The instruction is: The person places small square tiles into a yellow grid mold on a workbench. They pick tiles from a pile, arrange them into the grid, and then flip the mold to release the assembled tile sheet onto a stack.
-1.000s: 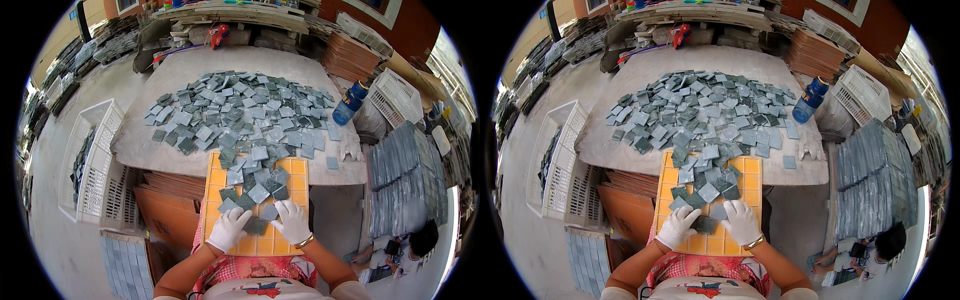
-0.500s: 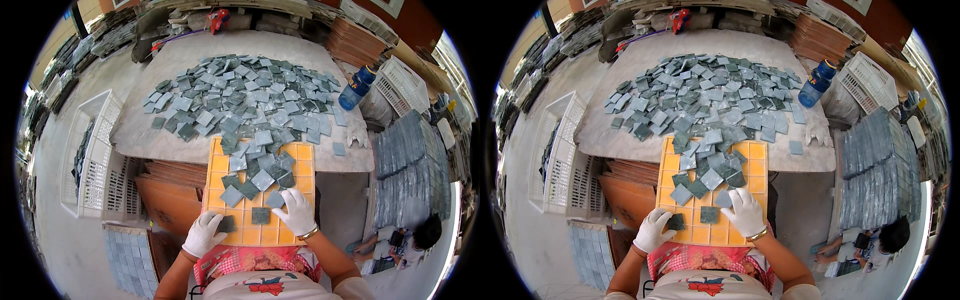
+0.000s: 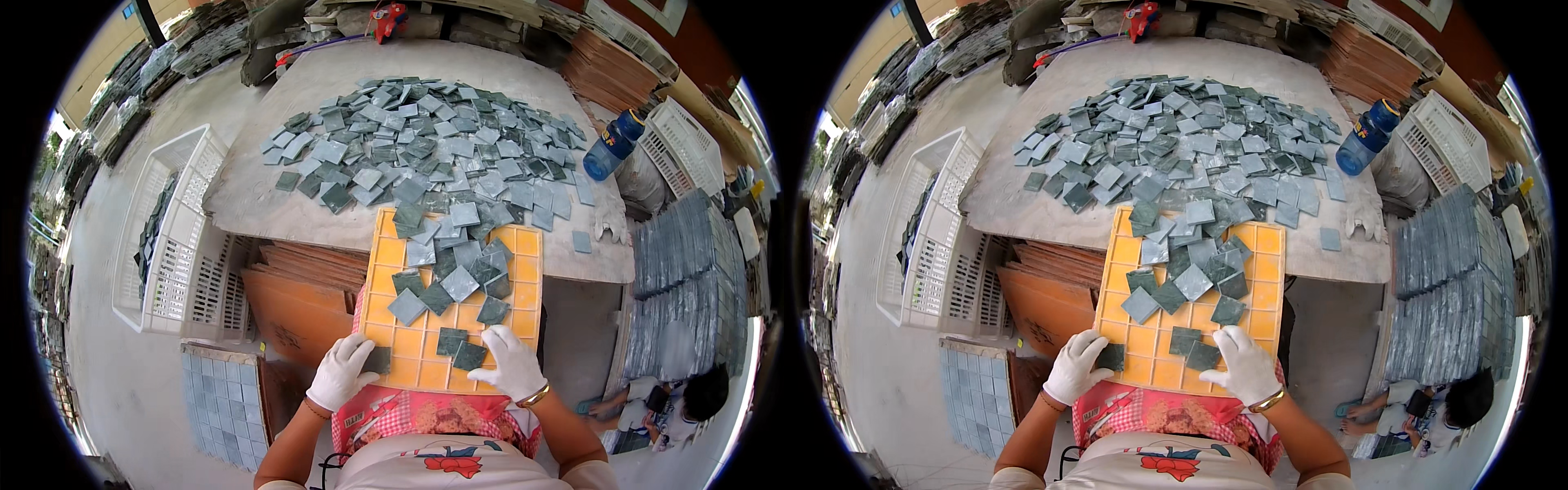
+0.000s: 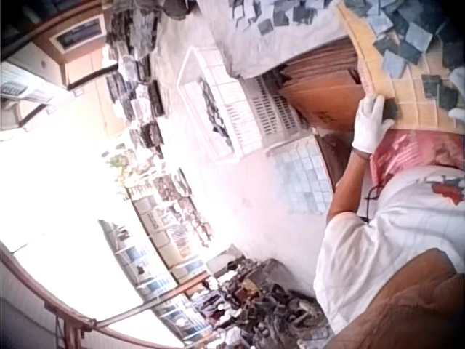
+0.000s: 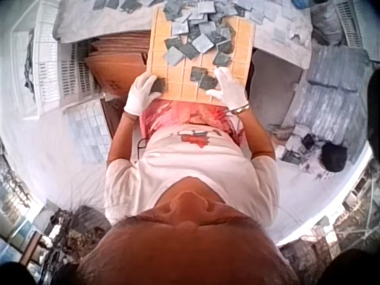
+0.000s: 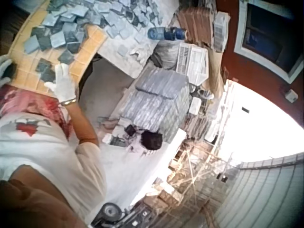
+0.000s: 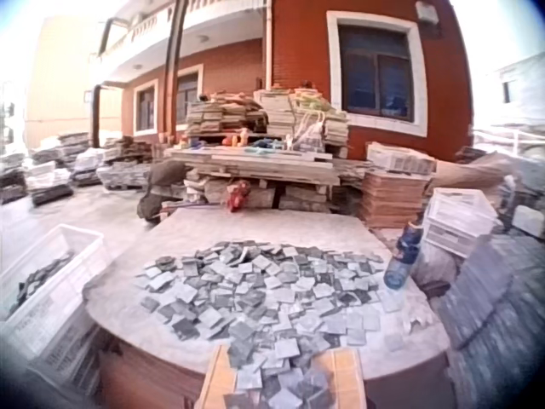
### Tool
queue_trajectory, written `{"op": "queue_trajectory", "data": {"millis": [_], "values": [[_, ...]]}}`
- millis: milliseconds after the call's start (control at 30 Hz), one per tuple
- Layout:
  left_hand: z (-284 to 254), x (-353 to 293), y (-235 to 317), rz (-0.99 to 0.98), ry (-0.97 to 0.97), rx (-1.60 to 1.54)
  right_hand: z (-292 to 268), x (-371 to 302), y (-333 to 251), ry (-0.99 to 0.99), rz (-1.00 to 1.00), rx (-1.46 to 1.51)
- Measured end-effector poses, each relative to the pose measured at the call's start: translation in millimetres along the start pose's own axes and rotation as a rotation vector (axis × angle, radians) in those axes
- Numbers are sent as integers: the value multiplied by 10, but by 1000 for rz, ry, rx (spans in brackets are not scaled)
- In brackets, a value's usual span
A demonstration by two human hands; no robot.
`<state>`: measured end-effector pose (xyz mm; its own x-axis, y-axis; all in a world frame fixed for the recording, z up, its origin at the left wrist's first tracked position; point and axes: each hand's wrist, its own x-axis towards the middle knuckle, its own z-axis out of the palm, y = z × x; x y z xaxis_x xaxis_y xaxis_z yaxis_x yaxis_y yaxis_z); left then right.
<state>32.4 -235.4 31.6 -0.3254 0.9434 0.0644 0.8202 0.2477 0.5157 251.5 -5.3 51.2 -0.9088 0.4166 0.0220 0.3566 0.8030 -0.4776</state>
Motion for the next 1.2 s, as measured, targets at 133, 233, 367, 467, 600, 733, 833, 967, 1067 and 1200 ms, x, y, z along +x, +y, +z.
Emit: {"op": "queue_trajectory", "data": {"millis": [133,233,367,467,600,733,833,967,1067,1200], "values": [[-81,20,-36,28,-14,24,178,-51,-24,-32,7,-59],[-156,-88,-89,22,-4,6,112,-155,-6,9,64,33],[-164,-232,-184,16,-40,-30,-156,-528,197,-14,175,47],[-99,-243,-224,60,-41,-45,-242,-759,299,-16,221,12],[-70,-151,-191,96,-9,-42,-234,-947,387,-22,184,-1],[-53,-120,-163,39,-36,-82,-182,-1000,398,-24,162,45],[-26,-88,-162,56,-43,-79,-168,-1001,427,-12,131,31],[-13,-32,-174,70,-82,-68,-176,-953,428,-10,129,19],[-21,-25,-164,69,-82,-68,-128,-967,422,4,151,33],[-57,-16,-88,75,-58,-21,-174,-949,377,24,175,70]]}}
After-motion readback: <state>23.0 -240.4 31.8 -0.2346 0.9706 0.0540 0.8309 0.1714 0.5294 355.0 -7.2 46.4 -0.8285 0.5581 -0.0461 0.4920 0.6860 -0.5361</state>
